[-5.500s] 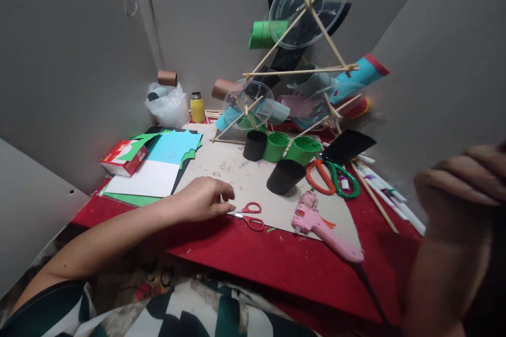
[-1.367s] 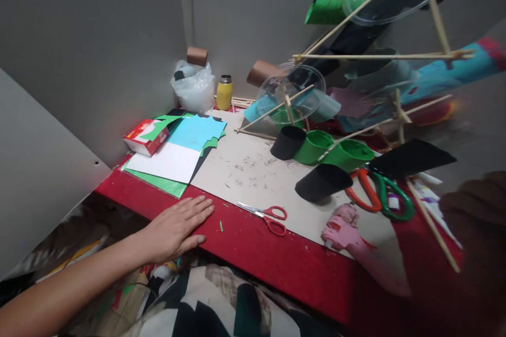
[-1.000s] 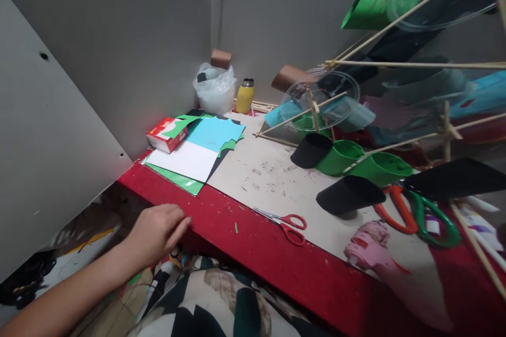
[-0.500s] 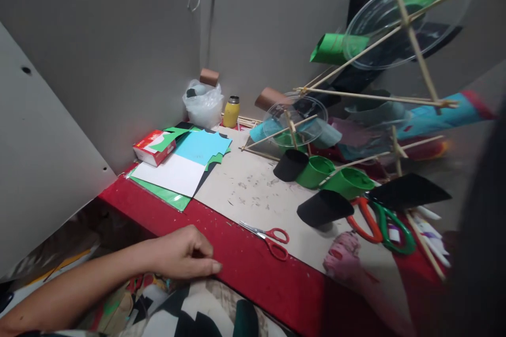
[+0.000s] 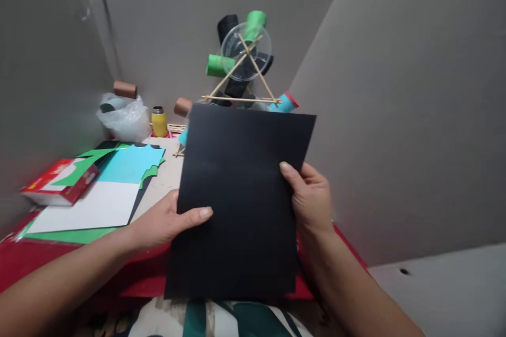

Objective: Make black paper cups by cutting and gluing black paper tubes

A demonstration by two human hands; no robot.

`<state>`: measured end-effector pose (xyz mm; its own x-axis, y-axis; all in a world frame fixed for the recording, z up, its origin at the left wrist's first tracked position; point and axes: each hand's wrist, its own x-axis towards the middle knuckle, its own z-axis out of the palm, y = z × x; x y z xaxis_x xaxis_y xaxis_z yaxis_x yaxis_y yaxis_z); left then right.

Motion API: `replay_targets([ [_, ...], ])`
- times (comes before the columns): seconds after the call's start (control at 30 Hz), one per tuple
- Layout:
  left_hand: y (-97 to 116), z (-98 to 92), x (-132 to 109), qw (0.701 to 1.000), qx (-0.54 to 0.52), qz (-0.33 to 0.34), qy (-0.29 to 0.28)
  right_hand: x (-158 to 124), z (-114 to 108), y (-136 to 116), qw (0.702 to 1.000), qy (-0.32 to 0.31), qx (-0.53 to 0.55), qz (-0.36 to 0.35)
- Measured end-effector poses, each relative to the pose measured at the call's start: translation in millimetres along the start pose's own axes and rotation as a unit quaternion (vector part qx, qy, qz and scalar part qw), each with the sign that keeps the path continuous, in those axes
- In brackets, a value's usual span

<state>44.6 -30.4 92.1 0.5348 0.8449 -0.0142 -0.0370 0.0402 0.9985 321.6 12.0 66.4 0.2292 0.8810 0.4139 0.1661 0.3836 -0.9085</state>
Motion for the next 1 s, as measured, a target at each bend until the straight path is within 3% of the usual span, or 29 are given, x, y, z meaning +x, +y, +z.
replay_targets([
  [0.13,-3,-19.6,6,0.994,0.052,-0.057,0.076,-10,-22,-7,0.999,-0.001,-0.035,-0.006],
  [0.27,1,-61.8,2,0.963,-0.013,-0.066,0.26,-33,-69,-4,0.991,-0.025,-0.133,-0.002],
  [0.4,2,-94.6,-4,0.93,-0.032,-0.058,0.36,-61,-96,13,0.961,-0.099,-0.257,-0.001],
  [0.53,-8,-110.7,-3,0.921,-0.037,-0.081,0.378,-80,-89,33,0.927,-0.171,-0.334,-0.024],
  [0.67,-17,-114.6,-2,0.926,-0.052,-0.1,0.361,-85,-75,48,0.899,-0.214,-0.379,-0.059],
  [0.87,-22,-112.8,-6,0.924,-0.064,-0.126,0.355,-90,-80,53,0.883,-0.224,-0.394,-0.123],
  [1.0,-24,-114.9,-6,0.919,-0.089,-0.135,0.36,-88,-103,53,0.881,-0.17,-0.42,-0.138],
])
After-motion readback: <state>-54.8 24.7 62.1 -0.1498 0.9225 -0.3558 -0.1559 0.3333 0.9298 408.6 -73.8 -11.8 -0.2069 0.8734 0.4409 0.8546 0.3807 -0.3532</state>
